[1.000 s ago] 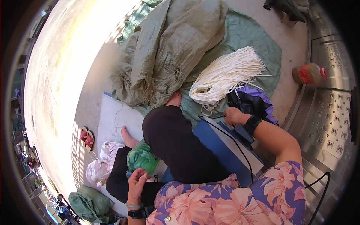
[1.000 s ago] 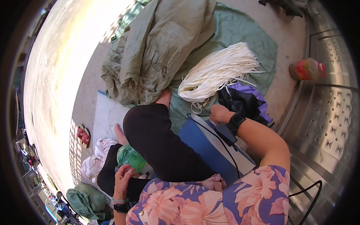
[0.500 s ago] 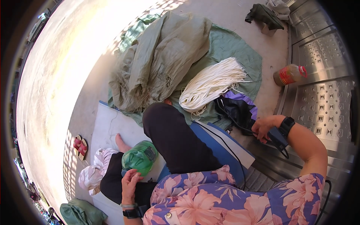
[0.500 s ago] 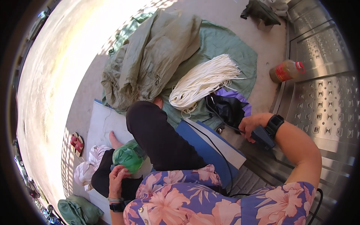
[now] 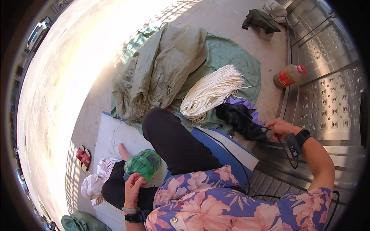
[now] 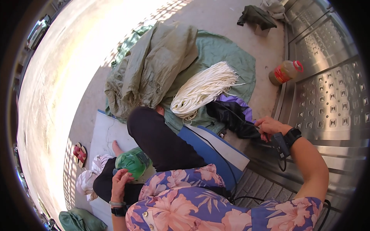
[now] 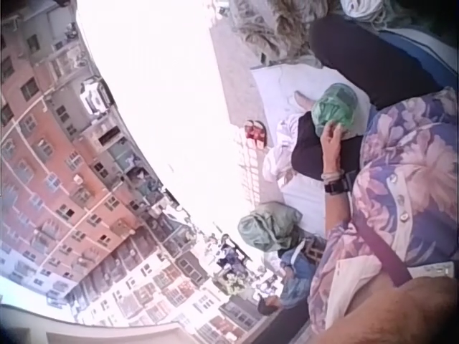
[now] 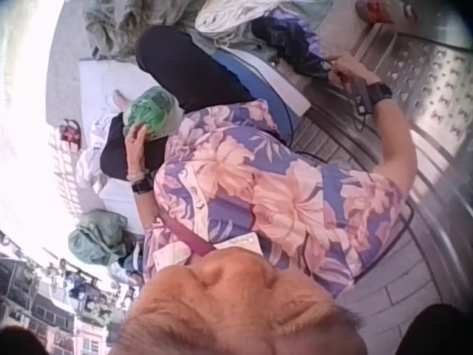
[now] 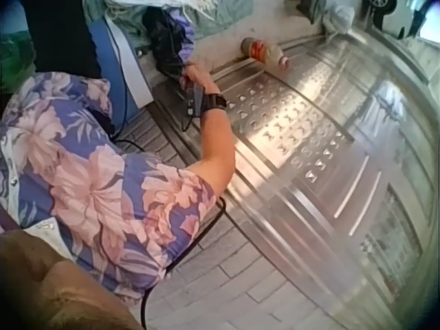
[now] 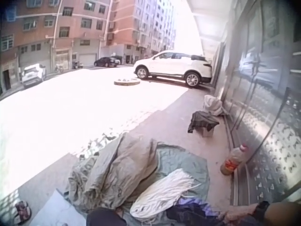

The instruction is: Tying and organizing a bundle of white shoe laces.

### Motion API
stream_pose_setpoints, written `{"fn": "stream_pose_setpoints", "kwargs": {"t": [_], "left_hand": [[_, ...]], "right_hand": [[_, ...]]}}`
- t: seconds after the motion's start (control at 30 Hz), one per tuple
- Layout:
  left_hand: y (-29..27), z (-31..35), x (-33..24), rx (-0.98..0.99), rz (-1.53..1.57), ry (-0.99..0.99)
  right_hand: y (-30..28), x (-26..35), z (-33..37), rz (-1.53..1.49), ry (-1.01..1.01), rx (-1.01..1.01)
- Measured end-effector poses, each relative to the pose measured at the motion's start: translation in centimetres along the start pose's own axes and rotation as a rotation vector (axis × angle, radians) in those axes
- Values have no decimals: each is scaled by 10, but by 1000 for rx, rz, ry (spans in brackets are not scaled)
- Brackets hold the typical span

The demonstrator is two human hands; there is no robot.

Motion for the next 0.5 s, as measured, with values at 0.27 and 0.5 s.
{"fn": "stream_pose_setpoints", "kwargs": {"t": [0.27, 0.5], "left_hand": [[4, 14, -11, 5, -25, 31], [3, 23, 11, 27, -64, -45]], "right_hand": [[-137, -57, -8, -673, -180, -620], [-56, -61, -22, 744, -531, 51]]}}
Point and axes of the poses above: each hand's wrist, its own z-axis away from the middle knuckle, its own y-axis out of the palm, x = y × z, the point moved 9 cm from there along -z, towards the middle knuckle, and after that the axes turned 6 degrees about y, right-handed, at the moved point
